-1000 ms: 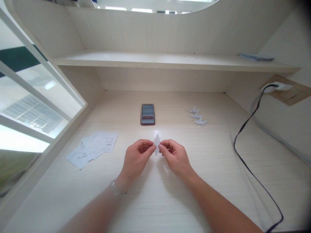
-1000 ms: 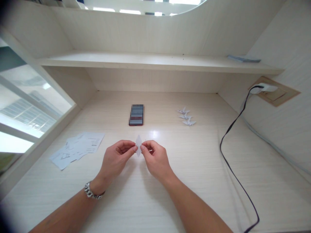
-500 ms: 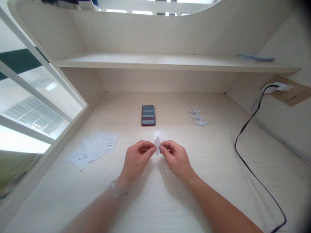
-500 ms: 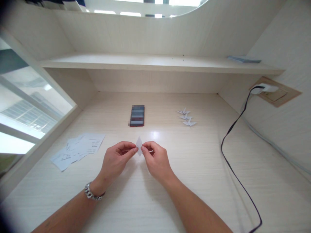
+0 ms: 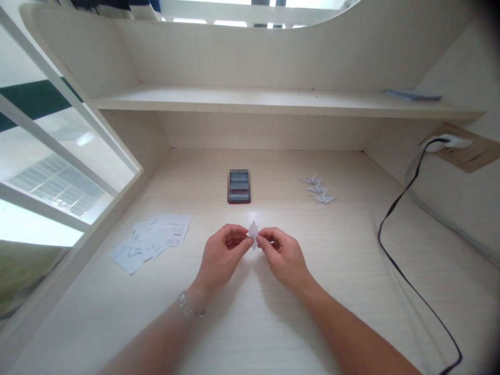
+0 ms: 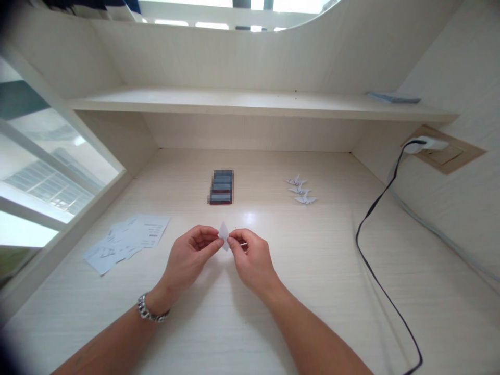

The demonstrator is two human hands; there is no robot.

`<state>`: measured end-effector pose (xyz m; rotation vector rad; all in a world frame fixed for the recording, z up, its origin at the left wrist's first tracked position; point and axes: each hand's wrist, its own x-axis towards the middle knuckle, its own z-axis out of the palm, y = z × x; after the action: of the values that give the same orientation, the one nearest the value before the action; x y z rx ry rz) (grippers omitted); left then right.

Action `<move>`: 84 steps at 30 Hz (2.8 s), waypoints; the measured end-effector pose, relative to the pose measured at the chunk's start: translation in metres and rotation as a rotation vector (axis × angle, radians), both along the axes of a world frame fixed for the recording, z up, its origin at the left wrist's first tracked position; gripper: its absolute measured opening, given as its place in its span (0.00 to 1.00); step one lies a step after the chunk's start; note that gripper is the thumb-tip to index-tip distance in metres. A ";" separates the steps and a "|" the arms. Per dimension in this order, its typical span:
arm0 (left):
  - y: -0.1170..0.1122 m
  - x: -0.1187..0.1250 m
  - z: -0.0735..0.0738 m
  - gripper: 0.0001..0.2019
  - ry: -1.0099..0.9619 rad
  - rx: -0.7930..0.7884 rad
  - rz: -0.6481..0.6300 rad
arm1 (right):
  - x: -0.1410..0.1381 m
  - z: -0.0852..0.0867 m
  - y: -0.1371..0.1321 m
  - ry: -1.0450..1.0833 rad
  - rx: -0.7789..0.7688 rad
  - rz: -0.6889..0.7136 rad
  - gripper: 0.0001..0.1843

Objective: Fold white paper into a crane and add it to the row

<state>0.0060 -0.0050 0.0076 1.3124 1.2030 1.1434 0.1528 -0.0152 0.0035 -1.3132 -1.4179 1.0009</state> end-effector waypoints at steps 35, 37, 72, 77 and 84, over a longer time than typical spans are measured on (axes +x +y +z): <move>-0.004 0.004 0.000 0.10 0.167 0.054 0.001 | -0.003 0.003 -0.003 -0.059 0.118 -0.091 0.05; -0.004 0.003 0.001 0.10 0.198 0.069 -0.003 | -0.003 0.003 -0.002 -0.033 0.093 -0.079 0.06; -0.005 0.008 -0.003 0.08 0.357 0.420 0.085 | -0.010 0.001 -0.005 0.044 0.215 -0.117 0.10; -0.005 0.007 -0.007 0.10 0.292 0.446 0.037 | -0.010 0.002 -0.003 0.151 0.181 -0.129 0.08; -0.010 0.010 0.001 0.14 0.253 0.370 -0.100 | -0.004 -0.005 0.008 0.486 0.036 -0.122 0.07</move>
<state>0.0162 -0.0152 0.0083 1.8216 1.1214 1.1901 0.1488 -0.0072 -0.0012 -1.0248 -0.9708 1.1134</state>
